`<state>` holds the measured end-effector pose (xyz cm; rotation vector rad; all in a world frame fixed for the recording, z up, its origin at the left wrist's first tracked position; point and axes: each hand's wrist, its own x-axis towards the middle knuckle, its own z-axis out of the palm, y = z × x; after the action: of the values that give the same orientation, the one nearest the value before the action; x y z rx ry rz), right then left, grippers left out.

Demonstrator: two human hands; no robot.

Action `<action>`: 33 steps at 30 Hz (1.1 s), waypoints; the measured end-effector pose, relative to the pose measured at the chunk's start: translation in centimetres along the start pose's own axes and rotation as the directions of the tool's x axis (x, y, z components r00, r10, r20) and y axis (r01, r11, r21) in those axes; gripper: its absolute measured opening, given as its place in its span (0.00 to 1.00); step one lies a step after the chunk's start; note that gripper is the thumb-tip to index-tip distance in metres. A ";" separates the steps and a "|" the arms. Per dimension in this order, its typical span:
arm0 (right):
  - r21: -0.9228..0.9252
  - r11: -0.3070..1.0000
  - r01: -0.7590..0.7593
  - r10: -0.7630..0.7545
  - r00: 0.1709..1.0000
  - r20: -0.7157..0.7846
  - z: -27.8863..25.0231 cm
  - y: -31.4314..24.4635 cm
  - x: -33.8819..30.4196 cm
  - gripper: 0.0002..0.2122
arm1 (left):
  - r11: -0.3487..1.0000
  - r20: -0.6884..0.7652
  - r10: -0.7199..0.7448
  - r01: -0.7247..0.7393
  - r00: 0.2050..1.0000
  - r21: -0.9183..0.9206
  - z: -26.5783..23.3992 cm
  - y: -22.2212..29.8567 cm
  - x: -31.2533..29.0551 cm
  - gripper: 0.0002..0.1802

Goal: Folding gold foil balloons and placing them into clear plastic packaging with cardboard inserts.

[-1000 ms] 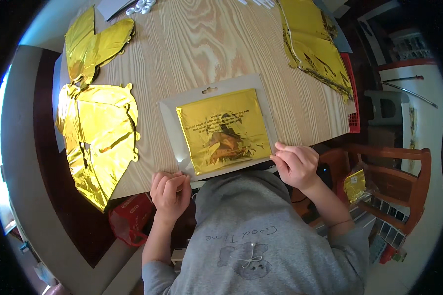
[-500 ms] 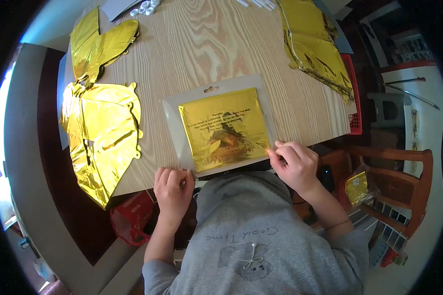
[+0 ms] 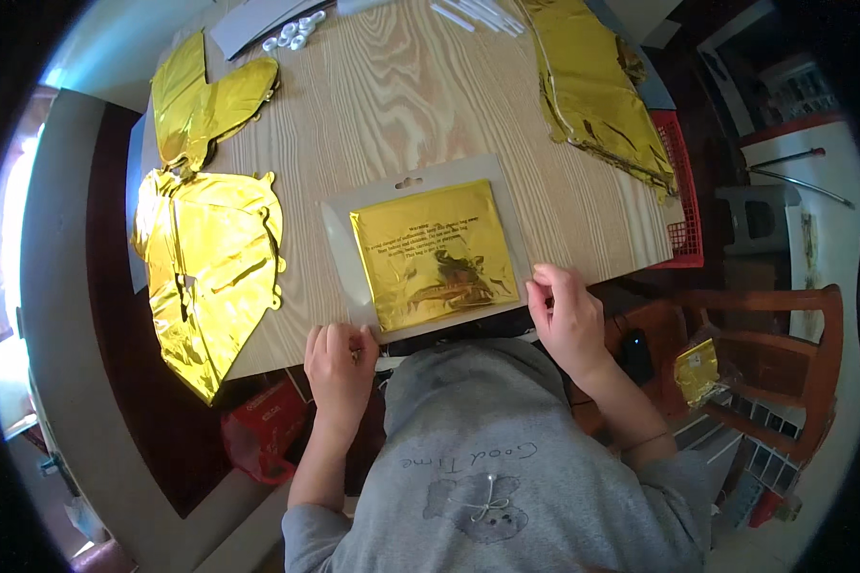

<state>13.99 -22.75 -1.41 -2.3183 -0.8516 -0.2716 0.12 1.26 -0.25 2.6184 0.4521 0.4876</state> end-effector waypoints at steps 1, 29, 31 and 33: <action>-0.001 1.000 -0.015 0.015 1.000 0.005 -0.1 0.0 0.0 0.11 | 1.000 -0.009 -0.005 0.005 1.000 0.006 0.1 0.0 0.0 0.12; -0.037 0.969 0.244 -0.232 0.950 0.208 -1.5 -0.6 -0.2 0.19 | 0.935 0.326 0.150 -0.242 0.933 0.261 -0.8 1.3 -0.1 0.47; -0.004 0.971 0.238 -0.236 0.966 0.102 -1.7 -0.2 1.1 0.17 | 0.957 0.285 0.158 -0.218 0.945 0.191 -1.0 0.3 1.4 0.42; 0.021 0.977 0.214 -0.214 0.960 0.181 -2.3 -0.2 3.2 0.16 | 0.950 0.174 0.246 -0.273 0.954 0.151 -1.0 0.8 3.7 0.37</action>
<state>16.38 -22.50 1.70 -2.2760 -1.1967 -0.1515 3.19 2.36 1.99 2.8755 0.1015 0.3373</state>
